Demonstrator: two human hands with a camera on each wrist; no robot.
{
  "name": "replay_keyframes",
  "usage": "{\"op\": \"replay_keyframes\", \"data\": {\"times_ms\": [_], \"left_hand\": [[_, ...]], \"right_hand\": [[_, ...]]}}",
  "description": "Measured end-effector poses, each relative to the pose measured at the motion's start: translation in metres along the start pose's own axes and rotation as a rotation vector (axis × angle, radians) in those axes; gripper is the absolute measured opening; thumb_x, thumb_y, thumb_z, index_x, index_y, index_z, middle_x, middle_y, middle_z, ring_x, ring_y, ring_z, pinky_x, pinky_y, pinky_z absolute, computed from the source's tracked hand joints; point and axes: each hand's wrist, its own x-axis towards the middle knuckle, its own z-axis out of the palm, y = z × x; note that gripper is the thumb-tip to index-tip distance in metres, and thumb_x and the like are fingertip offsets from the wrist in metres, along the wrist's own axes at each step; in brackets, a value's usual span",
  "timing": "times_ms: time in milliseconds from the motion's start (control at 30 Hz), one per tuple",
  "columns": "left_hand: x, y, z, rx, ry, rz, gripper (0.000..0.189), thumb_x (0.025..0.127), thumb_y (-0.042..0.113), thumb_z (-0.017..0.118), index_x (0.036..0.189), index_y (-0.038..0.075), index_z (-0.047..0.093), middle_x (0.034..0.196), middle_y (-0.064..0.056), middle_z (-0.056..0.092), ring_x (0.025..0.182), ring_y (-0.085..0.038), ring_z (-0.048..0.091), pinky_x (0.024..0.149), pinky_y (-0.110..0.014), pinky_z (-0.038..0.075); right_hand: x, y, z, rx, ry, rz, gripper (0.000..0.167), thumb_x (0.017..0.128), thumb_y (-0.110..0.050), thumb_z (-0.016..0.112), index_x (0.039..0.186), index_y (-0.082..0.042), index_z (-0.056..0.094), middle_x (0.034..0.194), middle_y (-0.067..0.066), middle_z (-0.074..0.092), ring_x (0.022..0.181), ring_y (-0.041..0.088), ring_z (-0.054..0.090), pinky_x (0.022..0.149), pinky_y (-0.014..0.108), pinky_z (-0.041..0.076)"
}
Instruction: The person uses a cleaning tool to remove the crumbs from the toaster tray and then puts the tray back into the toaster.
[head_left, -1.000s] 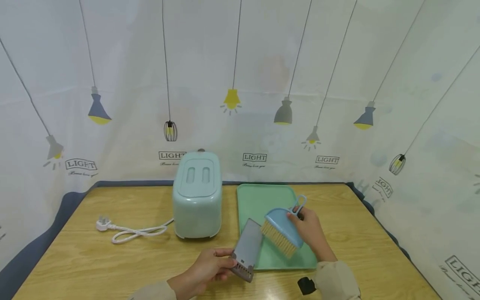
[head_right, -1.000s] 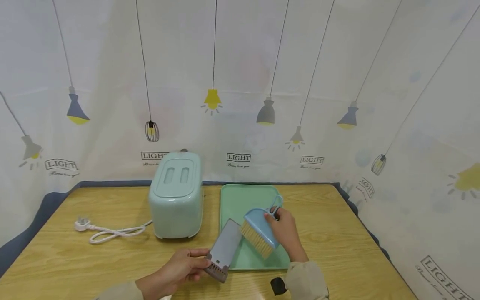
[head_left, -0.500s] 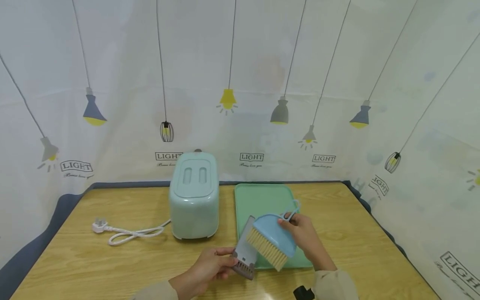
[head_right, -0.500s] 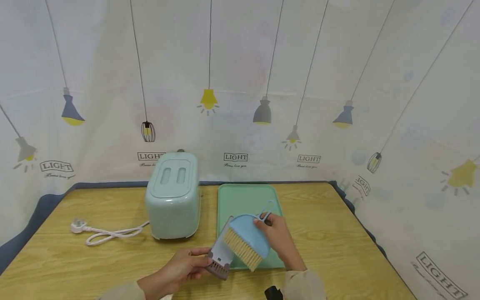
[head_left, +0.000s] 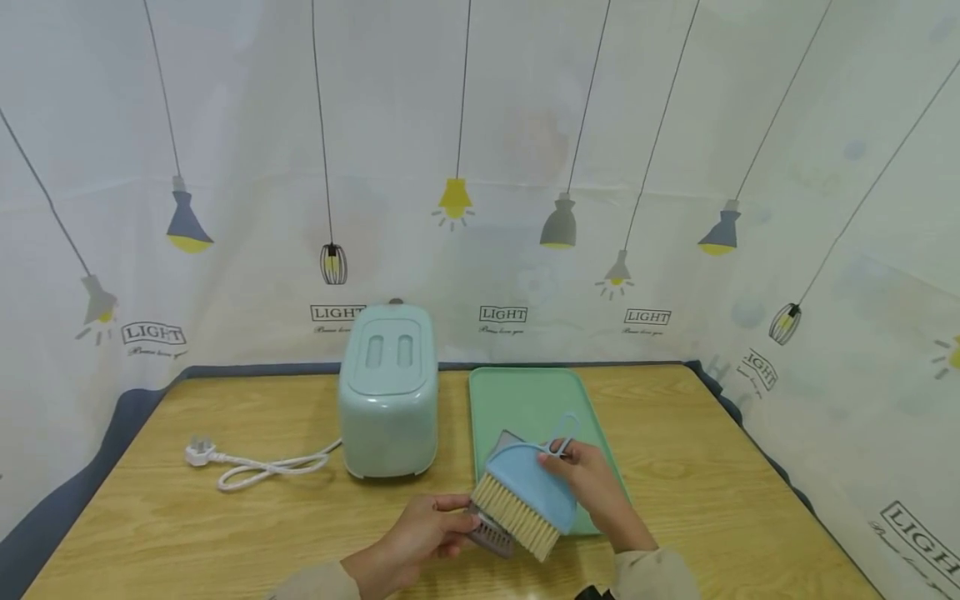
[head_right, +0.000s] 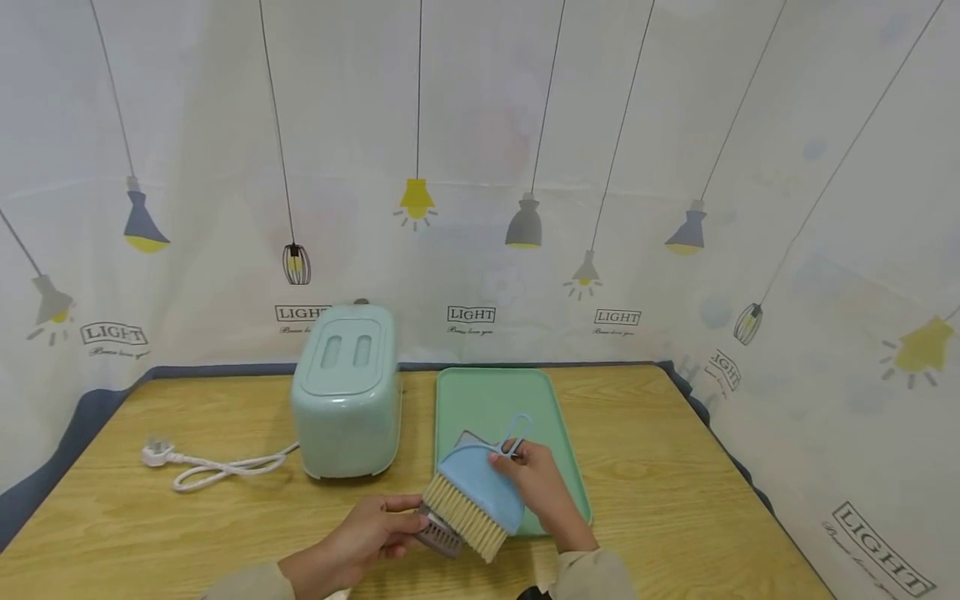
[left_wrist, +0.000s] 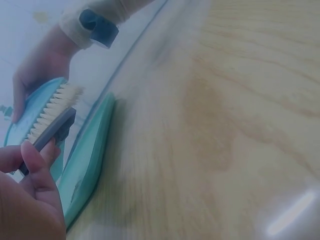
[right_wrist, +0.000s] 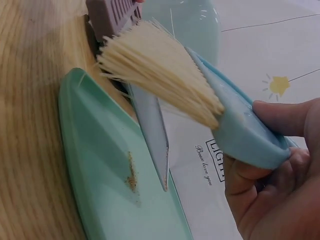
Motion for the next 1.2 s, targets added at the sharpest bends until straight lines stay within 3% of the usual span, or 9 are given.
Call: {"op": "replay_keyframes", "data": {"times_ms": [267,500,667,933,1033,1200], "left_hand": [[-0.001,-0.001,-0.002,-0.009,0.005,-0.015,0.051,0.088,0.010,0.068,0.133,-0.008,0.052,0.087,0.000,0.074,0.059,-0.001,0.056,0.057,-0.015,0.046],[-0.005,0.001,-0.003,-0.026,-0.019,-0.044,0.048,0.089,0.009,0.066,0.133,-0.007,0.052,0.097,-0.008,0.075,0.061,0.000,0.059,0.054,-0.014,0.043],[-0.008,0.001,-0.004,-0.024,-0.027,-0.082,0.050,0.089,0.010,0.066,0.134,-0.005,0.052,0.095,-0.006,0.075,0.058,0.002,0.056,0.053,-0.013,0.042],[-0.009,-0.001,-0.003,-0.011,-0.022,-0.063,0.049,0.088,0.009,0.067,0.133,-0.004,0.054,0.093,-0.007,0.075,0.057,0.002,0.058,0.051,-0.012,0.040],[-0.010,-0.002,-0.003,-0.003,-0.032,-0.063,0.048,0.087,0.008,0.068,0.132,-0.004,0.055,0.095,-0.008,0.075,0.060,0.001,0.061,0.051,-0.012,0.039],[-0.012,-0.002,-0.004,0.003,-0.053,-0.064,0.048,0.087,0.008,0.068,0.131,-0.004,0.055,0.095,-0.007,0.076,0.061,0.001,0.063,0.051,-0.013,0.039]], "right_hand": [[0.002,0.007,0.006,0.018,-0.010,-0.016,0.014,0.090,-0.010,0.064,0.082,0.001,0.059,0.084,0.002,0.058,0.083,0.011,0.050,0.066,0.021,0.046],[0.005,0.010,0.007,-0.023,0.009,-0.071,0.013,0.092,-0.009,0.063,0.085,0.002,0.059,0.100,0.008,0.065,0.091,0.011,0.054,0.070,0.022,0.047],[0.007,0.012,0.005,-0.071,0.024,-0.099,0.012,0.093,-0.010,0.062,0.089,0.001,0.059,0.103,0.011,0.066,0.089,0.012,0.055,0.068,0.022,0.046],[0.010,0.013,-0.001,-0.087,0.060,-0.124,0.015,0.095,-0.012,0.060,0.096,0.003,0.057,0.113,0.018,0.066,0.084,0.008,0.056,0.067,0.021,0.045],[0.010,0.013,-0.004,-0.099,0.077,-0.125,0.016,0.096,-0.012,0.059,0.098,0.004,0.056,0.104,0.018,0.067,0.078,0.009,0.055,0.066,0.022,0.046],[0.016,0.015,-0.006,-0.235,0.143,-0.188,0.022,0.095,-0.015,0.060,0.103,0.006,0.057,0.076,0.008,0.057,0.066,0.011,0.046,0.059,0.023,0.041]]}}
